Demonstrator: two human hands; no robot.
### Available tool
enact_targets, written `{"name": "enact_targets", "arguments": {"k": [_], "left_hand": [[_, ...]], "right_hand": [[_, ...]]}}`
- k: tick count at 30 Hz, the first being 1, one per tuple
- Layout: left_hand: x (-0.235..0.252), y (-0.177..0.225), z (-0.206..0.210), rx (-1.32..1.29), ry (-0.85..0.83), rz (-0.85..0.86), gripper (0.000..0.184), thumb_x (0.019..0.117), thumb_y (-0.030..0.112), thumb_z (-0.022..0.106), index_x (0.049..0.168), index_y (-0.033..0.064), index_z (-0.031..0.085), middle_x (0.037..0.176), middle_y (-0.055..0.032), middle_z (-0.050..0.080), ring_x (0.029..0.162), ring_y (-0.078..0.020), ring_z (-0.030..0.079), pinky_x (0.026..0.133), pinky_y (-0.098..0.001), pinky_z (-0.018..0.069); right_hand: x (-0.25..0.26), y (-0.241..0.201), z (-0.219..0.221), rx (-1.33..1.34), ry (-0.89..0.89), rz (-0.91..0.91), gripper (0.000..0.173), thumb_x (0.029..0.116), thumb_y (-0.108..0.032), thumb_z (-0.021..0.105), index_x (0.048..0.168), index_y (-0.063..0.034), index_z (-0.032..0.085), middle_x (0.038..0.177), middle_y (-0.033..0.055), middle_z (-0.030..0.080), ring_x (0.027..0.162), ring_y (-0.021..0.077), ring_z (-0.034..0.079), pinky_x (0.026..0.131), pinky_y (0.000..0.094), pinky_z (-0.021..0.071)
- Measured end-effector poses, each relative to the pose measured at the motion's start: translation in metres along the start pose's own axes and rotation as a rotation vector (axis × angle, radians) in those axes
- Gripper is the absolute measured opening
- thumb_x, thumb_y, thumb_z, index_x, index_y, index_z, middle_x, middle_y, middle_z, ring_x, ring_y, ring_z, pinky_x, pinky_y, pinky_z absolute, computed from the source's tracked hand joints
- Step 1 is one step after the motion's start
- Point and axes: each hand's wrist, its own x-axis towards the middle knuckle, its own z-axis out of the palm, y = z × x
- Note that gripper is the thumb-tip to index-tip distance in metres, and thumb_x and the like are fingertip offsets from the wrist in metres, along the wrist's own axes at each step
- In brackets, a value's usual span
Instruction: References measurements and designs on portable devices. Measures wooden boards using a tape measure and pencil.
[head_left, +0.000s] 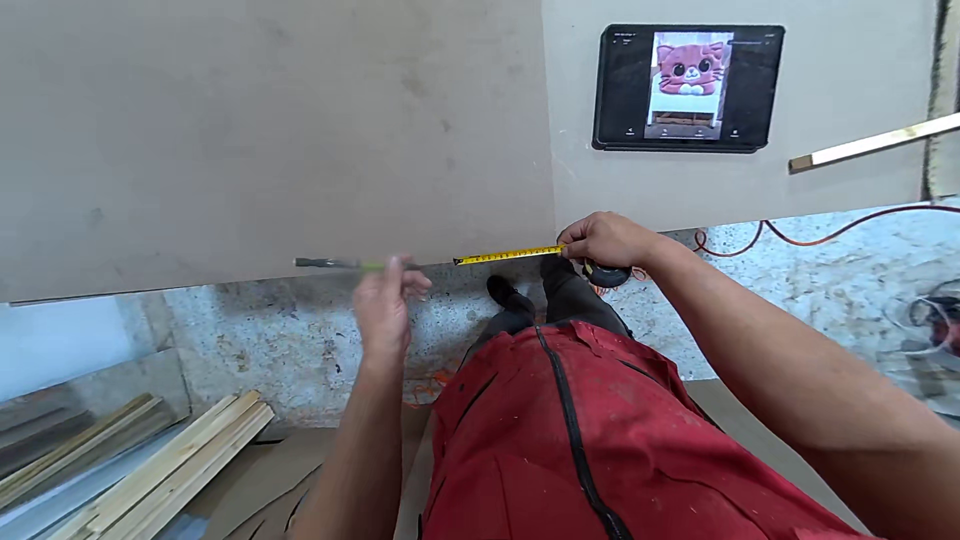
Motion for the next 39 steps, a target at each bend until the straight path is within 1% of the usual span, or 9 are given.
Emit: {"name": "enact_targets", "arguments": {"k": [2, 4, 8, 12, 17, 23, 26, 34, 39], "left_hand": [[0.001, -0.009, 0.014, 0.145, 0.011, 0.010, 0.034, 0.1103, 0.026, 0.049, 0.124, 0.0021, 0.069, 0.084, -0.0062, 0.074, 0.071, -0.0157, 0.071, 0.070, -0.0336, 0.0623], [0.002, -0.017, 0.025, 0.188, 0.027, 0.012, 0.026, 0.1056, 0.019, 0.060, 0.120, 0.0005, 0.071, 0.090, -0.0077, 0.077, 0.078, -0.0171, 0.075, 0.077, -0.0351, 0.0646], [0.004, -0.022, 0.044, 0.272, 0.046, -0.083, 0.016, 0.0979, 0.008, 0.070, 0.112, 0.0008, 0.070, 0.088, -0.0077, 0.077, 0.077, -0.0159, 0.076, 0.075, -0.0337, 0.0657], [0.008, -0.024, 0.051, 0.393, 0.054, -0.121, 0.015, 0.0968, 0.013, 0.072, 0.110, 0.0052, 0.070, 0.087, -0.0057, 0.076, 0.075, -0.0141, 0.075, 0.073, -0.0341, 0.0647], [0.015, -0.016, 0.053, 0.638, 0.041, -0.177, 0.019, 0.0952, 0.027, 0.075, 0.108, 0.0133, 0.072, 0.088, -0.0046, 0.075, 0.077, -0.0172, 0.073, 0.076, -0.0434, 0.0608], [0.015, -0.025, 0.043, 0.426, 0.011, -0.095, 0.013, 0.0933, 0.015, 0.077, 0.100, 0.0064, 0.070, 0.084, -0.0056, 0.075, 0.073, -0.0155, 0.072, 0.070, -0.0366, 0.0627], [0.015, -0.023, 0.042, 0.541, -0.022, -0.117, 0.013, 0.0946, 0.020, 0.075, 0.101, 0.0097, 0.072, 0.084, -0.0052, 0.073, 0.074, -0.0166, 0.070, 0.072, -0.0417, 0.0589], [0.022, -0.016, 0.040, 0.692, -0.100, -0.152, 0.013, 0.0964, 0.027, 0.074, 0.100, 0.0151, 0.073, 0.085, -0.0026, 0.074, 0.076, -0.0171, 0.071, 0.074, -0.0454, 0.0592], [0.025, -0.011, 0.040, 0.720, -0.150, -0.143, 0.010, 0.0966, 0.025, 0.074, 0.098, 0.0149, 0.073, 0.085, -0.0023, 0.074, 0.077, -0.0160, 0.071, 0.075, -0.0446, 0.0595]], "right_hand": [[0.000, 0.000, 0.000, 0.002, -0.002, 0.003, 0.020, 0.1022, -0.034, 0.063, 0.094, -0.0271, 0.079, 0.077, -0.0045, 0.071, 0.071, 0.0127, 0.066, 0.069, 0.0453, 0.0532], [0.000, 0.000, -0.001, 0.005, -0.010, 0.004, 0.020, 0.1024, -0.034, 0.062, 0.094, -0.0269, 0.079, 0.077, -0.0048, 0.071, 0.071, 0.0126, 0.066, 0.069, 0.0447, 0.0532], [0.000, 0.000, -0.002, 0.014, -0.017, 0.009, 0.020, 0.1024, -0.033, 0.062, 0.094, -0.0259, 0.079, 0.076, -0.0045, 0.071, 0.069, 0.0125, 0.066, 0.068, 0.0442, 0.0531], [-0.002, -0.002, -0.002, 0.028, -0.020, 0.022, 0.019, 0.1022, -0.032, 0.063, 0.094, -0.0253, 0.079, 0.075, -0.0041, 0.071, 0.069, 0.0121, 0.066, 0.067, 0.0429, 0.0537], [-0.001, -0.002, -0.002, 0.016, -0.016, 0.013, 0.020, 0.1024, -0.033, 0.062, 0.094, -0.0256, 0.078, 0.074, -0.0047, 0.070, 0.068, 0.0117, 0.065, 0.066, 0.0431, 0.0531], [-0.001, -0.002, -0.002, 0.006, -0.009, 0.005, 0.020, 0.1020, -0.032, 0.062, 0.091, -0.0250, 0.078, 0.075, -0.0040, 0.069, 0.069, 0.0129, 0.064, 0.066, 0.0442, 0.0517], [0.000, -0.001, -0.001, 0.010, -0.010, 0.018, 0.019, 0.1019, -0.032, 0.063, 0.093, -0.0247, 0.078, 0.077, -0.0033, 0.071, 0.070, 0.0134, 0.065, 0.068, 0.0451, 0.0526], [0.000, -0.002, 0.000, 0.012, -0.011, 0.019, 0.020, 0.1025, -0.033, 0.062, 0.093, -0.0251, 0.078, 0.075, -0.0043, 0.070, 0.068, 0.0116, 0.065, 0.067, 0.0425, 0.0533], [-0.001, -0.001, -0.001, 0.014, -0.002, 0.020, 0.020, 0.1022, -0.031, 0.062, 0.093, -0.0246, 0.078, 0.075, -0.0049, 0.070, 0.068, 0.0116, 0.065, 0.067, 0.0426, 0.0530]]}}
